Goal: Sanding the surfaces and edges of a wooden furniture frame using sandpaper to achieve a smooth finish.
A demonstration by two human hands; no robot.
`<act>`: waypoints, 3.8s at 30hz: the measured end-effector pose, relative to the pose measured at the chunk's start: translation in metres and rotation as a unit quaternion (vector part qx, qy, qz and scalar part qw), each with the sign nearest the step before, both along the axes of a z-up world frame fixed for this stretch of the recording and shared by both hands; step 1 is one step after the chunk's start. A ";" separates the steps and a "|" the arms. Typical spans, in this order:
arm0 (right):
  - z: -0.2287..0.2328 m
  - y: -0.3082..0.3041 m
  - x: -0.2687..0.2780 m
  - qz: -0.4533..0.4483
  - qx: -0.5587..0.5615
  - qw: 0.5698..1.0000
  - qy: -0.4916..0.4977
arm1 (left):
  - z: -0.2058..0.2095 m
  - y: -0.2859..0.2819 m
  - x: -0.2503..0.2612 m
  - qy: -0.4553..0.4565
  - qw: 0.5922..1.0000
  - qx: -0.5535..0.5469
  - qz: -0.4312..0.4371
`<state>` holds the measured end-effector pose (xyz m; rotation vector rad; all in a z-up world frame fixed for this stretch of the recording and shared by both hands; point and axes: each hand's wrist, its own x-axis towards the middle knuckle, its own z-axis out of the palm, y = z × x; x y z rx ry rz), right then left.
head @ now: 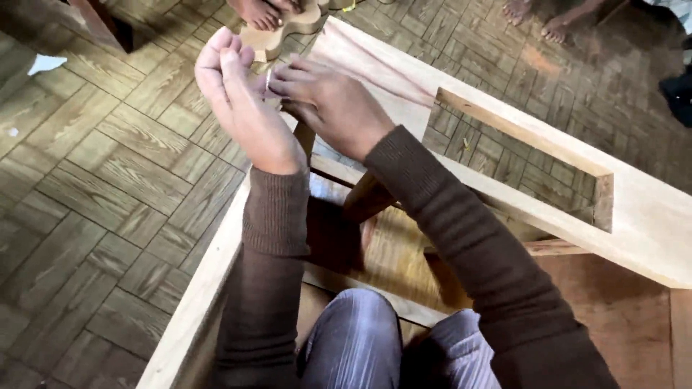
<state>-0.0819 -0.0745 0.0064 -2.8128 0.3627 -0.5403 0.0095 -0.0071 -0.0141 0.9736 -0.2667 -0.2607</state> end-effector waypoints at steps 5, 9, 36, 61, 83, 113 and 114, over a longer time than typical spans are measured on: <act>0.013 0.012 -0.072 -0.021 0.081 0.996 0.028 | 0.016 0.007 -0.008 0.011 0.999 0.046 0.006; 0.010 -0.009 -0.122 -0.071 0.065 0.995 0.036 | 0.020 0.008 -0.008 -0.015 0.999 0.041 -0.001; 0.006 -0.095 -0.244 -0.279 -0.058 0.956 0.067 | 0.009 0.003 -0.008 -0.054 0.997 0.042 0.022; -0.042 0.097 -0.208 -0.296 -0.053 0.940 -0.160 | 0.010 0.013 -0.021 -0.255 0.963 0.053 0.067; -0.046 0.101 -0.198 -0.323 -0.110 0.913 -0.224 | -0.007 -0.004 -0.009 -0.174 0.983 -0.014 0.054; -0.010 0.096 -0.192 -0.219 0.041 0.921 -0.320 | 0.006 0.023 -0.052 -0.414 0.904 0.050 0.096; -0.005 0.098 -0.187 -0.199 0.149 0.896 -0.368 | 0.011 0.035 -0.067 -0.456 0.885 0.066 0.069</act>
